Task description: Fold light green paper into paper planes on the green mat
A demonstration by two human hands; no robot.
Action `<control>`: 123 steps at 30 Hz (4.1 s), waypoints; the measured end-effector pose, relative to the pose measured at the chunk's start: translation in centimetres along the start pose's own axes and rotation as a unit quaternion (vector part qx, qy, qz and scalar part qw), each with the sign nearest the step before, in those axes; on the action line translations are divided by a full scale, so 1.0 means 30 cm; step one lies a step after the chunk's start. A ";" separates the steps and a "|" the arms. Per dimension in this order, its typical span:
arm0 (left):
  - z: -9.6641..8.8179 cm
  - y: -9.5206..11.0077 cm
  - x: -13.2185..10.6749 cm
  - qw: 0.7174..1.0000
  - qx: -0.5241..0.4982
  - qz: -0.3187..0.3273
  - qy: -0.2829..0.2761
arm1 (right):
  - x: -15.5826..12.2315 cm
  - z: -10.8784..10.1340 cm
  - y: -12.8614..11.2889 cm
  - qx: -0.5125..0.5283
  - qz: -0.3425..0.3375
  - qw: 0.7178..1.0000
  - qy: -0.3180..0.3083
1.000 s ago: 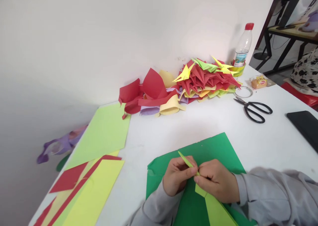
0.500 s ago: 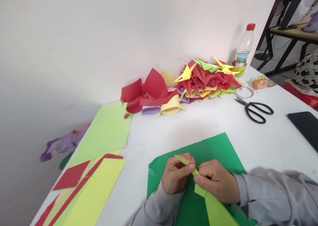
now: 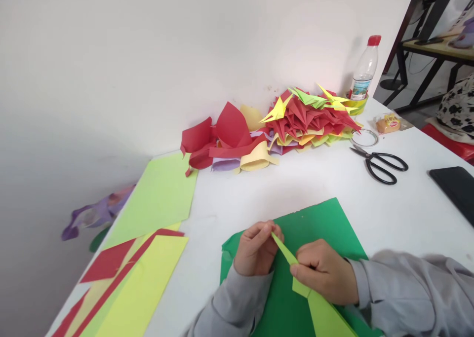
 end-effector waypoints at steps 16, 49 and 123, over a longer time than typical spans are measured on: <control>0.008 -0.046 -0.022 0.997 0.070 -0.027 -0.015 | 0.020 0.004 0.045 0.047 0.084 0.994 -0.059; 0.073 -0.212 -0.078 0.965 0.170 -0.136 -0.147 | 0.067 -0.100 0.129 0.121 0.209 0.970 0.040; 0.103 -0.058 -0.060 0.973 0.153 0.003 -0.170 | 0.003 -0.003 -0.020 -0.157 -0.099 0.978 -0.096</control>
Point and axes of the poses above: each hand's wrist, its own x-axis towards the middle knuckle, its own z-axis out of the palm, y = z × x, the point moved 10 cm from there along x, towards the middle knuckle, and after that the axes turned 9 degrees about y, right-handed, at the moved point
